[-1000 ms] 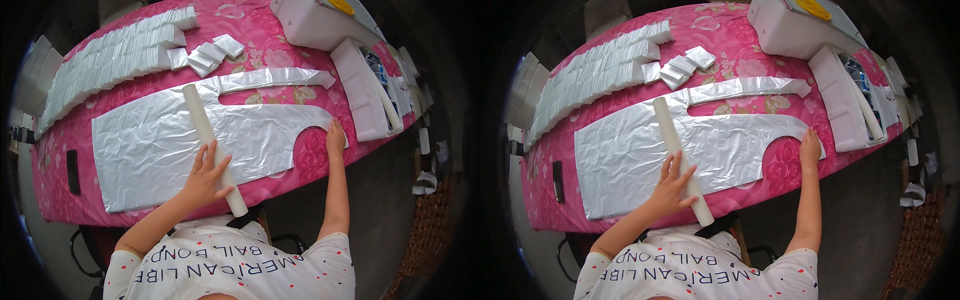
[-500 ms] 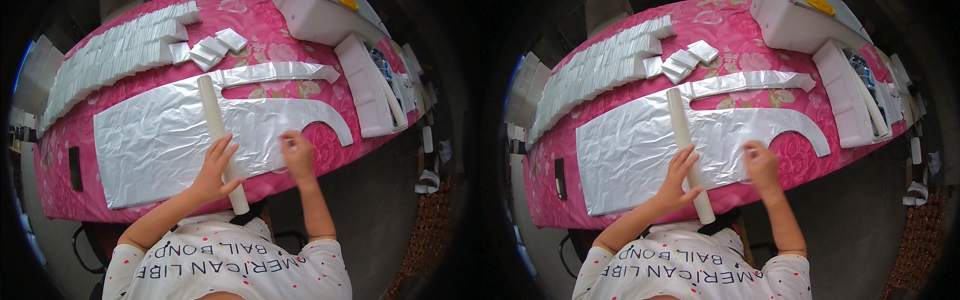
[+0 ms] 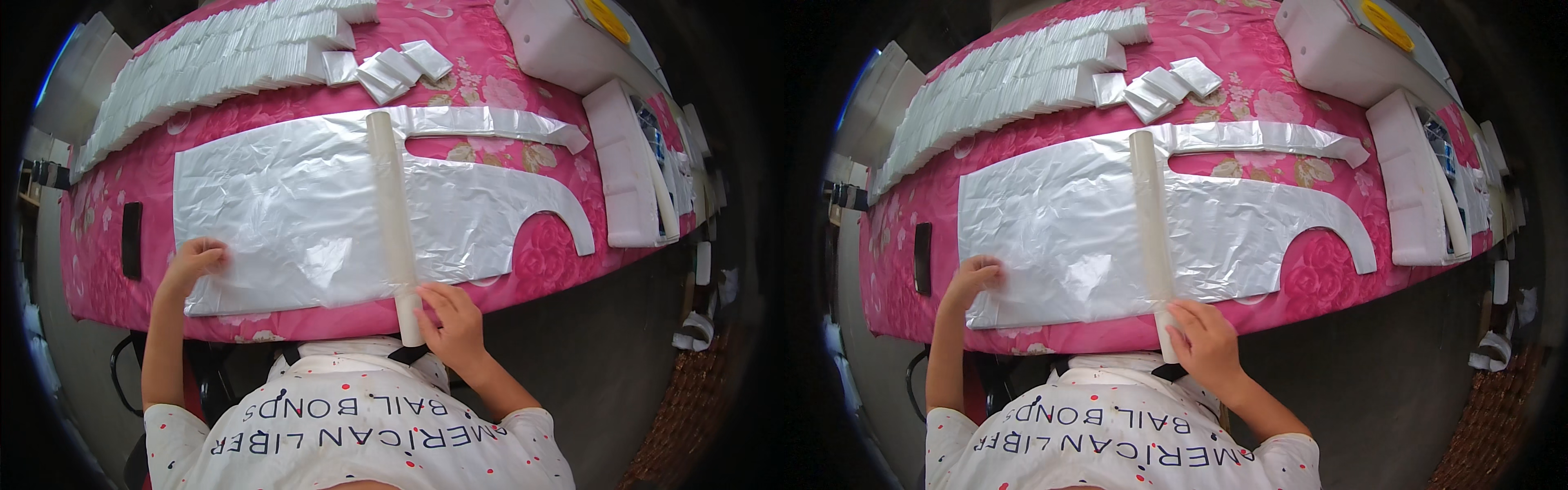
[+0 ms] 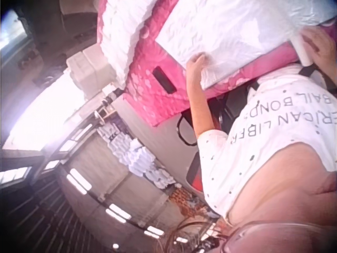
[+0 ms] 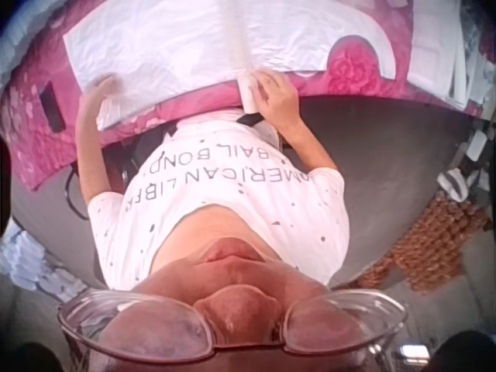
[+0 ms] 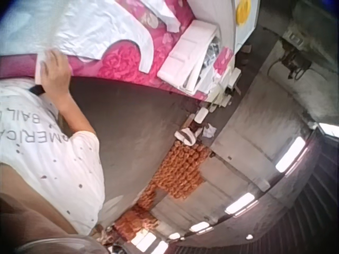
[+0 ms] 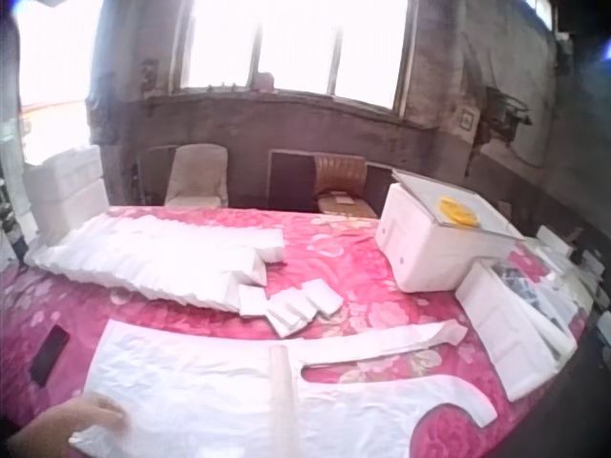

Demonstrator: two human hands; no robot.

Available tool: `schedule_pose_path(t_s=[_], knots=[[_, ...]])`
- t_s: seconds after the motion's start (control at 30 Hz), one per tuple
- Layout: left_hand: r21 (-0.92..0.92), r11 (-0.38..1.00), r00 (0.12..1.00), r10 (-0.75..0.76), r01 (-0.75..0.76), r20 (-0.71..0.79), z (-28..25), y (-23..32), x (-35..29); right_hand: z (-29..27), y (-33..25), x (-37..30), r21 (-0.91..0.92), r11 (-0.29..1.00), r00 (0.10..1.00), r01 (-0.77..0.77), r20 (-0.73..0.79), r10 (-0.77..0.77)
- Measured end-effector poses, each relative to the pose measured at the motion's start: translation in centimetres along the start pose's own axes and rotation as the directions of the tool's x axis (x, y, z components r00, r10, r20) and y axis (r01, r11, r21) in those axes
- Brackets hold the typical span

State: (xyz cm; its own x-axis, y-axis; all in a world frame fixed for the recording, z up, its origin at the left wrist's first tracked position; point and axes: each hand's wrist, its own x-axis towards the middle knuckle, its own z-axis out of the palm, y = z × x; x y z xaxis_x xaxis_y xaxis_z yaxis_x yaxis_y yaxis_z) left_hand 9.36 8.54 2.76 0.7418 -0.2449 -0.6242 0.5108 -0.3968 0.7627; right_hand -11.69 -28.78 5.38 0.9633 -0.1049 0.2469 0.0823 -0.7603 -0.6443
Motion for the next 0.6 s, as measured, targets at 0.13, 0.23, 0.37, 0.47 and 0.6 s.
schedule_pose_path(t_s=[0.13,0.23,0.37,0.47,0.6], knots=[[0.529,0.817,0.926,0.35,-0.229,-0.14,-3.2,-2.2,-0.1,0.6,0.2,-2.0,-0.158,0.962,0.957,-0.223,0.15,0.247],[0.926,0.295,0.649,0.757,-0.234,-0.078,2.6,1.8,-0.8,1.3,-0.5,-2.5,-0.165,0.832,0.745,-0.53,0.377,0.55],[0.595,0.398,0.533,0.844,-0.699,0.062,14.1,3.4,0.4,1.6,-0.3,-2.4,-0.176,0.798,0.69,-0.576,0.418,0.59],[0.471,0.416,0.547,0.817,-0.778,0.182,21.1,3.2,2.0,1.3,0.0,-2.2,-0.158,0.801,0.684,-0.577,0.443,0.58],[0.576,0.355,0.57,0.784,-0.736,0.244,24.8,1.9,3.0,0.4,0.4,-1.1,-0.157,0.837,0.631,-0.525,0.588,0.506]])
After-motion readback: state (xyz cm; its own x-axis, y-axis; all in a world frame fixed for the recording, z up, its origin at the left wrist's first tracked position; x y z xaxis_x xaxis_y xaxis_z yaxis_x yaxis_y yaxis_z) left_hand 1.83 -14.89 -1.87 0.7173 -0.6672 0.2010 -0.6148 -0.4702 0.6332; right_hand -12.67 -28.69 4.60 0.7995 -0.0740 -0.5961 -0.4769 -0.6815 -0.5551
